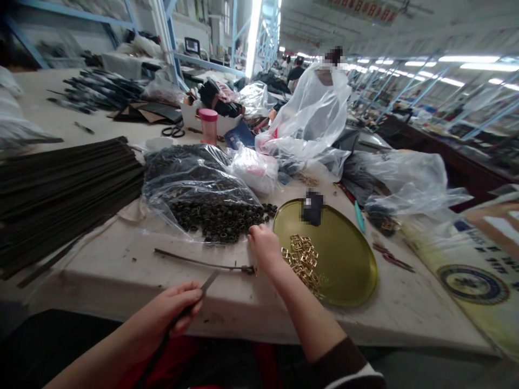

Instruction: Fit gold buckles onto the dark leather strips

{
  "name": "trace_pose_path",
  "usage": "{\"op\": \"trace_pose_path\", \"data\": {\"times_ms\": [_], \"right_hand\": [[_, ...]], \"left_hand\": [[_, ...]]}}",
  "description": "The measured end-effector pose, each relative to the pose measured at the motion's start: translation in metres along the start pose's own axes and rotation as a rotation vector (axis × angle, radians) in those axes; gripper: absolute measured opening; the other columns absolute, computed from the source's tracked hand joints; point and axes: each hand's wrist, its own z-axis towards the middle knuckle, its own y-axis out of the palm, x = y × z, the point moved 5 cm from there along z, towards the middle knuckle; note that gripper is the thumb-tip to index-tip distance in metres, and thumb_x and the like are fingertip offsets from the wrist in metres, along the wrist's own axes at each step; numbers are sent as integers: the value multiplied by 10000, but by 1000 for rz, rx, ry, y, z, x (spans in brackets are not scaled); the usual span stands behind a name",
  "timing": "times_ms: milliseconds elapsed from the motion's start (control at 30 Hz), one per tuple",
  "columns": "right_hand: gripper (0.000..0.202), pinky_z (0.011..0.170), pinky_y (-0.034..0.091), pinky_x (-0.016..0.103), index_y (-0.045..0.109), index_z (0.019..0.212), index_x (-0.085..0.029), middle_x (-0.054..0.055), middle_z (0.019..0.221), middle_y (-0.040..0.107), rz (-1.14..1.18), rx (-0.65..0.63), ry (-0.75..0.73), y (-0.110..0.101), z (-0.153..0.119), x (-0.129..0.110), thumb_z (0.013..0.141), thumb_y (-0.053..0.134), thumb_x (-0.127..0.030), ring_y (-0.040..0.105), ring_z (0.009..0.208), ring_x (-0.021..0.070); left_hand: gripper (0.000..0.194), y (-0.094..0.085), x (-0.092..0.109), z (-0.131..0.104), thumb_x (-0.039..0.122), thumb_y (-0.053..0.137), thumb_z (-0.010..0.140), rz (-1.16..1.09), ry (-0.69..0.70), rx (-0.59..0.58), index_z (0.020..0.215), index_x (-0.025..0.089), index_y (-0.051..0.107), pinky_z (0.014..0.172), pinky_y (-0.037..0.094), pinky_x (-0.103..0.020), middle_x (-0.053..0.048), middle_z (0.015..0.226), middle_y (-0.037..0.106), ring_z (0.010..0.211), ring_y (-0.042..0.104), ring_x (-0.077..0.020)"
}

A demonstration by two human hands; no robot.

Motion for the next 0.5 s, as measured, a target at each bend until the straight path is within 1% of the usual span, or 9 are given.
{"op": "trace_pose_path", "data": {"times_ms": [67,133,200,267,333,433,500], "right_hand": [[71,629,368,278,576,832,-179,82,843,592,-20,-18,-2,11,9,3,792,517,-174,548,746,187],[46,630,360,278,565,803,-181,80,829,581,-30,-30,-6,15,12,3,780,528,-167,538,743,187],[22,643,359,280,554,777,-180,77,834,570,-28,-30,-11,13,9,4,770,537,-167,528,757,188],[14,654,361,286,542,745,-176,69,831,557,29,-7,-16,7,1,5,755,552,-173,516,752,185],[63,630,363,284,525,707,-174,43,766,543,215,8,18,-1,-13,6,752,560,-203,500,687,165],[165,553,354,260,503,672,-175,-16,622,490,709,-46,157,-6,-44,1,743,582,-301,453,568,124],[189,545,356,246,526,746,-177,-37,615,486,1054,-98,243,-7,-66,-8,711,621,-336,453,562,109]], "left_hand": [[218,2,2,2,337,566,674,-42,-27,0,645,168,432,334,167,-153,76,498,439,333,282,-22],[189,4,3,3,304,570,666,-66,-48,13,662,165,442,342,177,-155,63,534,468,354,305,-27],[175,5,4,1,278,575,658,-84,-50,34,690,164,447,348,185,-155,48,589,505,379,334,-31],[173,8,3,-2,266,578,657,-88,-41,43,713,163,451,352,186,-155,43,605,515,391,344,-33],[179,13,2,-5,265,582,649,-76,-22,35,724,162,457,353,189,-155,42,599,515,396,349,-35],[223,20,2,-11,334,588,657,11,33,20,711,163,455,352,202,-160,38,589,517,390,359,-39],[291,24,3,-14,421,587,668,111,85,32,683,170,439,353,213,-166,50,538,488,375,347,-45]]}}
